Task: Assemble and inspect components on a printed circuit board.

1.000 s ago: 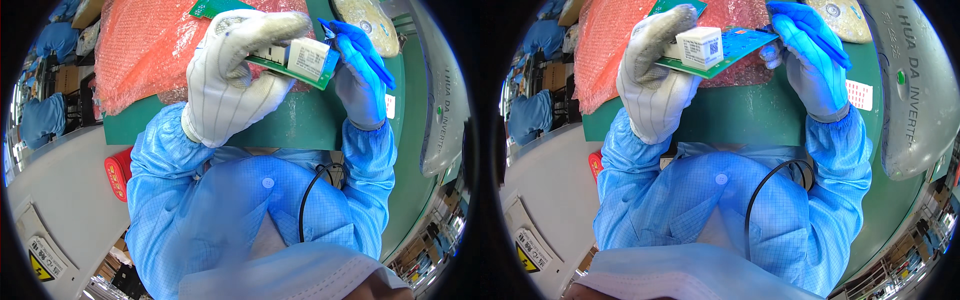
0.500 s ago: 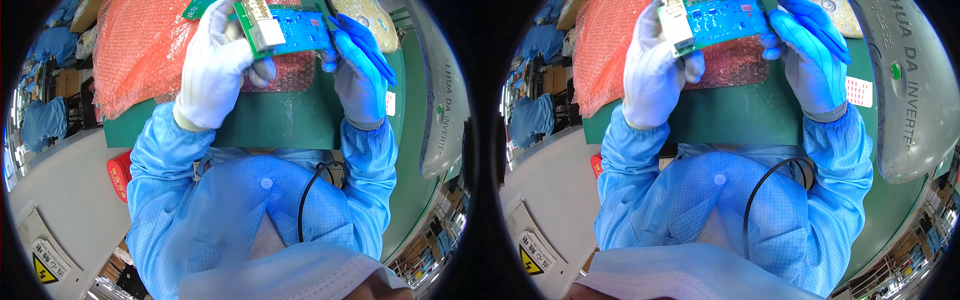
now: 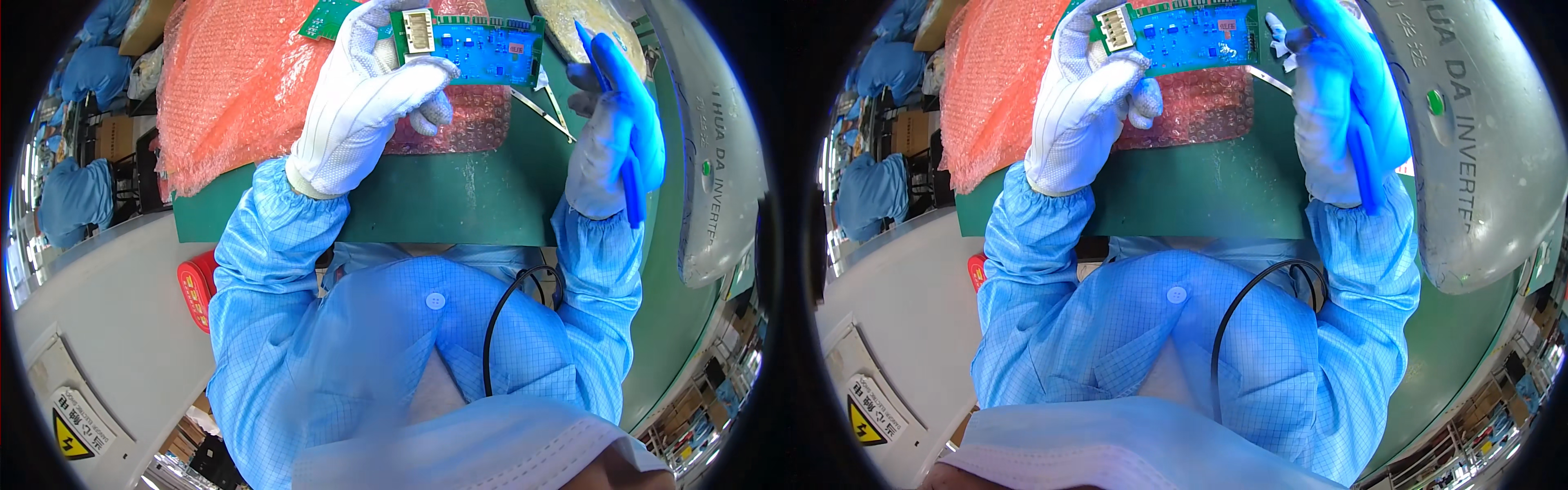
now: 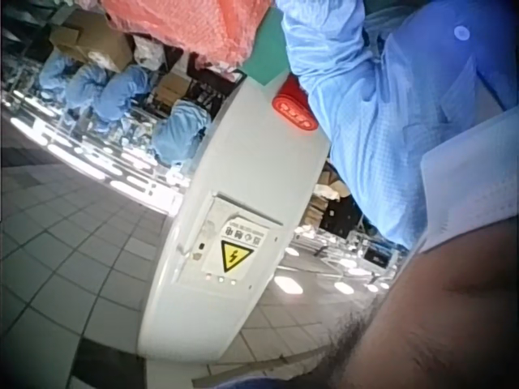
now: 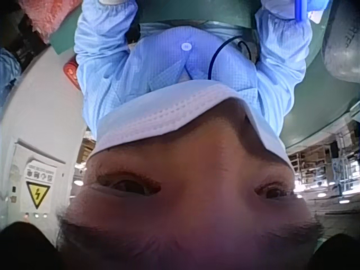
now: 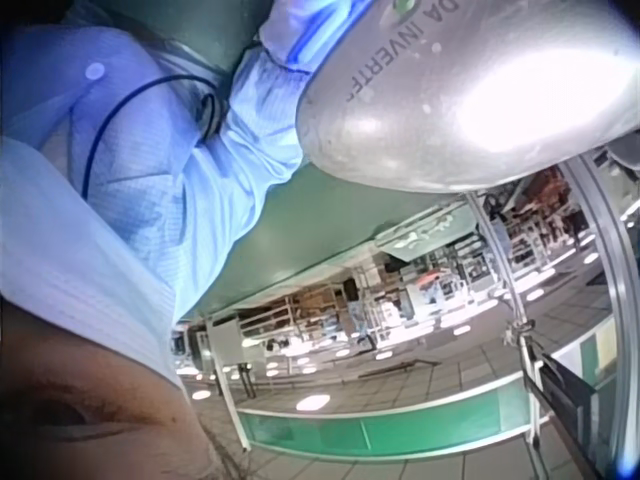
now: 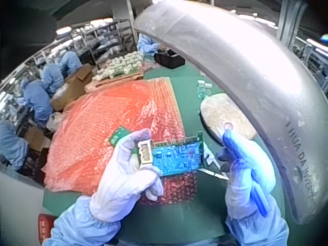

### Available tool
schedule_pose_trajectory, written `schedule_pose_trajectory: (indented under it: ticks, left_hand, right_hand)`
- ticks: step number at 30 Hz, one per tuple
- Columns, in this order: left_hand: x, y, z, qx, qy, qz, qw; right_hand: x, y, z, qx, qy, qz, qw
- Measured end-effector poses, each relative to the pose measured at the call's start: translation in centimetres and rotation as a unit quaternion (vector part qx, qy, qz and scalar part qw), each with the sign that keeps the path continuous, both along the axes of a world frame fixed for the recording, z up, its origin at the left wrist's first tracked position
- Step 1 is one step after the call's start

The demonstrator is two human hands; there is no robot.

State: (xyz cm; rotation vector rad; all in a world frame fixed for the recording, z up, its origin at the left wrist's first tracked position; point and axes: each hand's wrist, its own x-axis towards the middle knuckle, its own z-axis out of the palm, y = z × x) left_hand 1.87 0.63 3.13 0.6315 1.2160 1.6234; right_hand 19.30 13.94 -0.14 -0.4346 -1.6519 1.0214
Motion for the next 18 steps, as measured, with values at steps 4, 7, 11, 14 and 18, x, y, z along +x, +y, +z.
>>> schedule_pose_trajectory:
  ticks: [4, 7, 11, 14, 18]
  left_hand:
    - [0.1, -0.3, -0.3, -0.002, 0.002, 0.007, 1.0]
    - [0.3, -0.1, -0.2, -0.008, 0.007, 0.006, 1.0]
    - [0.4, 0.0, 0.1, -0.03, 0.021, 0.004, 0.999]
    - [0.5, 0.1, 0.4, -0.051, 0.028, 0.01, 0.998]
    - [0.6, 0.1, 0.6, -0.051, 0.034, 0.01, 0.998]
  right_hand:
    - [0.7, -0.9, 1.0, -0.111, -0.05, 0.034, 0.992]
    - [0.1, -1.2, 1.7, -0.093, -0.081, -0.004, 0.992]
    - [0.1, -1.2, 1.7, -0.075, -0.066, 0.011, 0.995]
    - [0.4, -1.1, 1.0, -0.113, -0.006, 0.071, 0.991]
    - [0.5, -0.7, 0.9, -0.108, 0.013, 0.113, 0.988]
